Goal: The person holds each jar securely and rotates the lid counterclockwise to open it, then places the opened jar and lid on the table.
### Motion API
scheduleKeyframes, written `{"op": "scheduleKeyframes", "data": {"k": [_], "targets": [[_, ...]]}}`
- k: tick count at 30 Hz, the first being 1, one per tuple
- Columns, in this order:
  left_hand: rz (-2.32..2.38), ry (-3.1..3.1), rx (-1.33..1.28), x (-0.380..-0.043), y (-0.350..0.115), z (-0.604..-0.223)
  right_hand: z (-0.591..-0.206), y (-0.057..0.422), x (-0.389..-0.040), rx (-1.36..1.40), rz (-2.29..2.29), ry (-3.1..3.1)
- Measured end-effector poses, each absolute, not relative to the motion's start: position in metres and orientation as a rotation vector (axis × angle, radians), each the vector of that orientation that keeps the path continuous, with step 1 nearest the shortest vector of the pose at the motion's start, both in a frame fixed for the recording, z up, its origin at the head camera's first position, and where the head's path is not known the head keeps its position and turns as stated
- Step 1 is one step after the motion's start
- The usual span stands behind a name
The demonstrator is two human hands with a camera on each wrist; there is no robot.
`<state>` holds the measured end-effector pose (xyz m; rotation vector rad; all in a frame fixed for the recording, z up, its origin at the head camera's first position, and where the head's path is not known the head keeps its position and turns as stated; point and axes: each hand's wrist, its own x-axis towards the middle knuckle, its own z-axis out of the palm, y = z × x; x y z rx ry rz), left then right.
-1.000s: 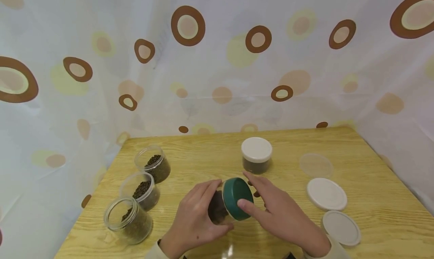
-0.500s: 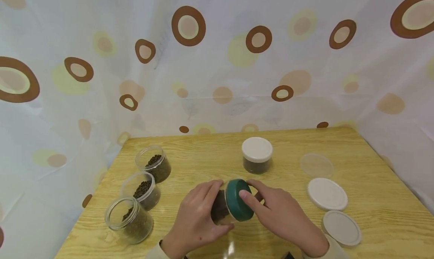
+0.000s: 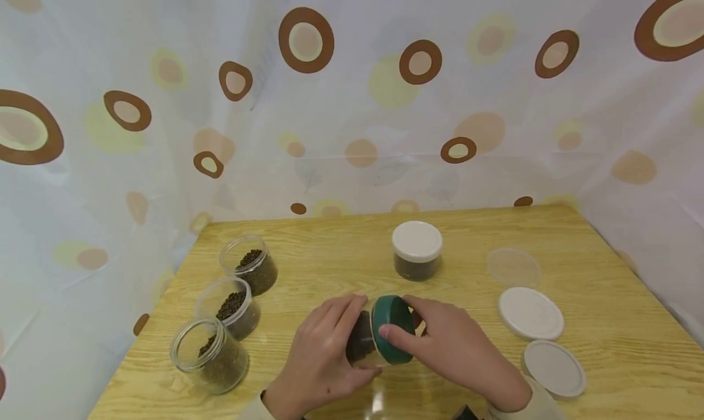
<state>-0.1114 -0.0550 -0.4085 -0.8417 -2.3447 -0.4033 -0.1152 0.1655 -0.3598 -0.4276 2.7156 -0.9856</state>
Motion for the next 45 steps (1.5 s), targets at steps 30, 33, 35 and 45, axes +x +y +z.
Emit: {"op": "scheduleKeyframes", "data": {"k": [30, 33, 35, 45], "targets": [[-0.598, -2.417, -0.830, -0.110, -0.063, -0.405, -0.365, 0.173, -0.105, -0.757, -1.042, 2.917], [-0.584, -2.412, -0.830, -0.111, -0.064, -0.406, -0.364, 0.171, -0.108, -0.537, -1.165, 2.867], [-0.586, -2.423, -0.826, -0.110, -0.063, -0.406, -0.363, 0.169, -0.109, -0.433, -1.159, 2.817], [-0.549, -2.431, -0.831, -0.107, -0.061, -0.409, -0.365, 0.161, -0.108, -0.245, -0.979, 2.704]]}}
